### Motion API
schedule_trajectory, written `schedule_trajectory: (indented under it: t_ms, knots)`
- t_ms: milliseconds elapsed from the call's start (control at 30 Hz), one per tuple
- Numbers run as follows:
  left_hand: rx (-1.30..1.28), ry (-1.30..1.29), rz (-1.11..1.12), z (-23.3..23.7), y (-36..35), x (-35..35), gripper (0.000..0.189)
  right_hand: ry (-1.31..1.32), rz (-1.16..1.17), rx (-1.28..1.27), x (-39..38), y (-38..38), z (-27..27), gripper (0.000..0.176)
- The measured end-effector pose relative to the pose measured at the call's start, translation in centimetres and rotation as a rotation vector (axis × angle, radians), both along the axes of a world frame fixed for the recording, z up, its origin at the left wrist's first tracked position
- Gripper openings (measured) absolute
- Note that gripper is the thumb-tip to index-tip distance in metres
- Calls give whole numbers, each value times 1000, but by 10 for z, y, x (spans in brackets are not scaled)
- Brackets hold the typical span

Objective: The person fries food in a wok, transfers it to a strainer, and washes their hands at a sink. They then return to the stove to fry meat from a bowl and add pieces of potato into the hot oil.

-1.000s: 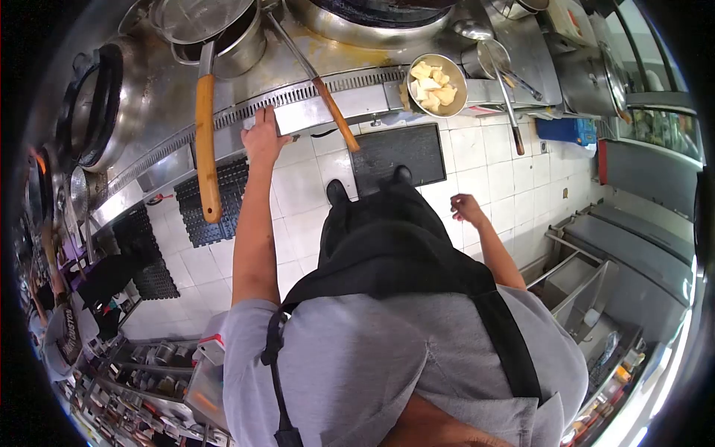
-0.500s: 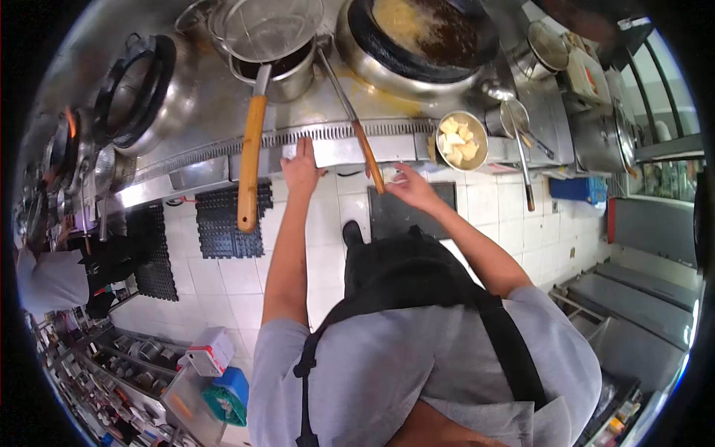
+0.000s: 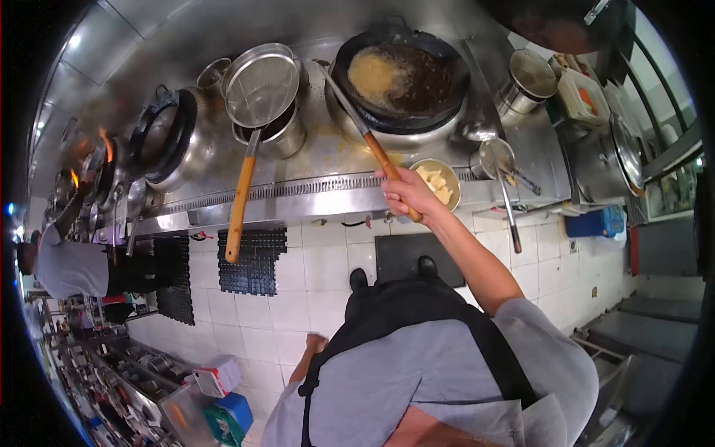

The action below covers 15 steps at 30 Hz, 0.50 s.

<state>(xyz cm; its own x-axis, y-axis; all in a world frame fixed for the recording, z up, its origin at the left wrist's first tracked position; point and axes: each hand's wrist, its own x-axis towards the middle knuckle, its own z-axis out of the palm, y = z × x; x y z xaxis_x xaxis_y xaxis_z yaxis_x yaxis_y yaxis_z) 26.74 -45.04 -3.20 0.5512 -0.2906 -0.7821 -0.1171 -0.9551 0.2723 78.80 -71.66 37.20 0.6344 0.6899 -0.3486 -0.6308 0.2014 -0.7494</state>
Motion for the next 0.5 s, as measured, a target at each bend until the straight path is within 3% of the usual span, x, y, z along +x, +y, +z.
schedule_trajectory:
  t_ms: [33, 67, 100, 133, 167, 267, 300, 400, 433, 500]
  knots:
    - [-32, 52, 159, 17, -15, -15, 26, 18, 6, 63, 2, -24, 14, 32]
    - [-6, 181, 544, 26, -32, -17, 25, 46, 13, 124, 2, -51, 22, 33]
    - [-45, 259, 1232, 36, -51, -16, 27, 100, 18, 179, 2, -83, 24, 34]
    - [-148, 184, 1771, 51, -72, -8, 30, 152, 28, 233, 6, -113, 25, 36]
    - [-224, 84, 2016, 65, -94, 6, 34, 19, -2, 47, 9, -137, 28, 37]
    - [-369, -54, 2074, 155, -146, 71, 41, -453, -23, -455, 36, -196, 37, 33]
    - [-351, -106, 2009, 165, -161, 84, 39, -627, -26, -609, 44, -210, 40, 31]
    - [-539, -122, 1985, 135, -186, 85, 38, -528, 88, -616, 72, -237, 56, 26]
    - [-577, -110, 2048, 131, -197, 87, 35, -591, 93, -625, 80, -238, 48, 21]
    - [-571, -61, 2069, 128, -216, 90, 33, -462, 122, -525, 100, -220, 25, 21]
